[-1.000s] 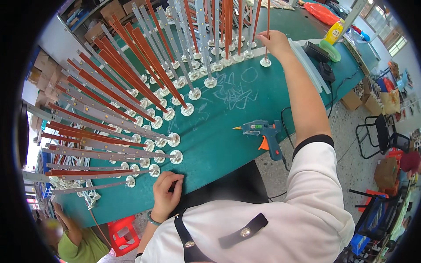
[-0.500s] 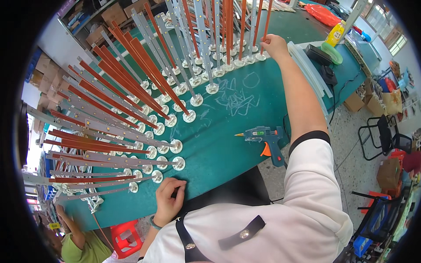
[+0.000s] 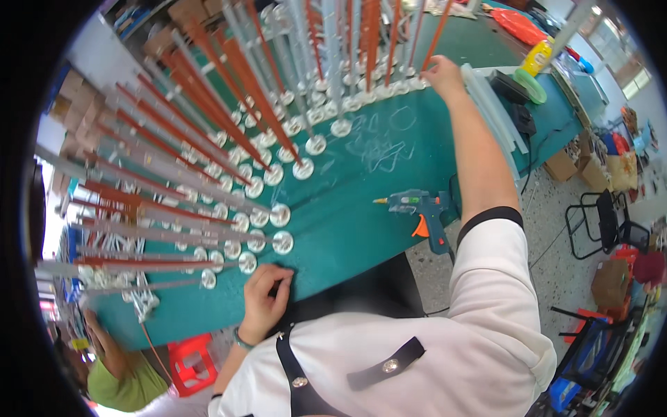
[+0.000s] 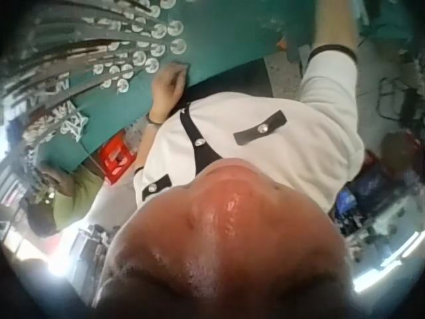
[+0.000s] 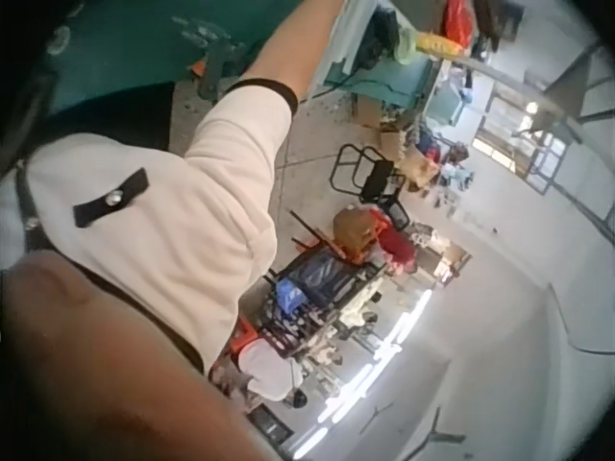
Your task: Assembling plastic components by gluing orange and silver strips onto circular bases using a hot glue gun.
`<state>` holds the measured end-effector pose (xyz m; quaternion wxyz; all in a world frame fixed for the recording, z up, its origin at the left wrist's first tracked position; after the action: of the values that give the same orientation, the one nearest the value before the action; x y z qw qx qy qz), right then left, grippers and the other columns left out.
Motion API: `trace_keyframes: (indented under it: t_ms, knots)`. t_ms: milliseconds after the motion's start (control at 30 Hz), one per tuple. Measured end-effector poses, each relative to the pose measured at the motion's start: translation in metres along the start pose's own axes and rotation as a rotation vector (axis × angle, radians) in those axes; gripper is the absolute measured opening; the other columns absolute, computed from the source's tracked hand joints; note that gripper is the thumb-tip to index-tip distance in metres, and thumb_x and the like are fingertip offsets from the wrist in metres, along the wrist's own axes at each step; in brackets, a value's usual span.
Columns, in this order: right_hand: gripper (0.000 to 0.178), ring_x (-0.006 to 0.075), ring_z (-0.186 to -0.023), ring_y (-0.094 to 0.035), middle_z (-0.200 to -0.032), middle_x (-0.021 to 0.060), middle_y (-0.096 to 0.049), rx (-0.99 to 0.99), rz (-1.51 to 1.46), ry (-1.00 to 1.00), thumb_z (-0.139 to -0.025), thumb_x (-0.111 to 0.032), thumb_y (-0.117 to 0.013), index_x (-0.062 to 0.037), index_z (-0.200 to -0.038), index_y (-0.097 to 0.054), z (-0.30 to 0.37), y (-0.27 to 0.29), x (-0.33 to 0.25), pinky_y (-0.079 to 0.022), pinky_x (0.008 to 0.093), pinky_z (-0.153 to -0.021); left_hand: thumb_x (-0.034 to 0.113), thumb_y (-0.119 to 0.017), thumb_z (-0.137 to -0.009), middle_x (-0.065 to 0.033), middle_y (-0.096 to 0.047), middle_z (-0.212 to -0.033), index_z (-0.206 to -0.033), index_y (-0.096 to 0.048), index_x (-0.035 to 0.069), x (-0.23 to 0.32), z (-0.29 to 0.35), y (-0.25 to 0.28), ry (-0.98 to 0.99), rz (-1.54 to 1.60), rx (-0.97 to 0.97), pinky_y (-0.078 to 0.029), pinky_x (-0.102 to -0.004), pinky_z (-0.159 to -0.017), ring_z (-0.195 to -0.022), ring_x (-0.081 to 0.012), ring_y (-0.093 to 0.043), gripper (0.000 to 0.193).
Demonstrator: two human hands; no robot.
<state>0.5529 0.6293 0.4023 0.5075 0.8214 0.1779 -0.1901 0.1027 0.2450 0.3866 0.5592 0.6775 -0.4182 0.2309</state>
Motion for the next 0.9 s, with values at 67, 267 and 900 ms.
trace_keyframes:
  t_ms: [67, 267, 900]
  knots:
    - [0.033, 0.0223, -0.075, -0.07, -0.082, 0.0084, -0.072, 0.132, 0.066, 0.02, -0.077, -0.027, -0.081, -0.007, -0.101, -0.071, 0.001, 0.028, 0.016, -0.054, 0.0365, -0.07, -0.003, -0.068, -0.079, -0.0116, -0.063, -0.084, -0.09, -0.068, 0.004, 0.004, -0.003, -0.001, -0.044, 0.007, 0.006, -0.05, -0.0359, -0.062, -0.072, -0.0297, -0.062, 0.013]
    - [0.017, 0.0077, -0.072, -0.061, -0.082, -0.0006, -0.068, -0.24, -0.434, 0.163, -0.084, -0.019, -0.076, -0.0058, -0.093, -0.07, 0.068, 0.094, -0.133, -0.048, 0.025, -0.064, -0.001, -0.069, -0.079, -0.0116, -0.062, -0.085, -0.091, -0.067, 0.004, 0.003, -0.001, 0.004, -0.045, -0.019, 0.023, -0.051, -0.0384, -0.065, -0.076, -0.0315, -0.063, 0.013]
    - [0.023, 0.0112, -0.075, -0.059, -0.084, 0.0015, -0.068, -1.19, -0.654, 0.761, -0.076, -0.017, -0.082, -0.0057, -0.093, -0.073, 0.205, -0.003, -0.314, -0.045, 0.0269, -0.064, -0.002, -0.069, -0.079, -0.0108, -0.061, -0.083, -0.09, -0.067, 0.004, -0.001, 0.007, 0.004, -0.067, 0.003, 0.032, -0.05, -0.0371, -0.063, -0.074, -0.03, -0.062, 0.012]
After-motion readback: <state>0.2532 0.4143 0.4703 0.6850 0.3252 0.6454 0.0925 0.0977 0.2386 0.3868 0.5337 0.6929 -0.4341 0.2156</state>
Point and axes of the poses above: each hand's wrist, its own z-axis away from the middle knuckle, its own y-axis out of the back of the hand, x = y × z, the point moved 2 cm from there along -z, towards the middle knuckle
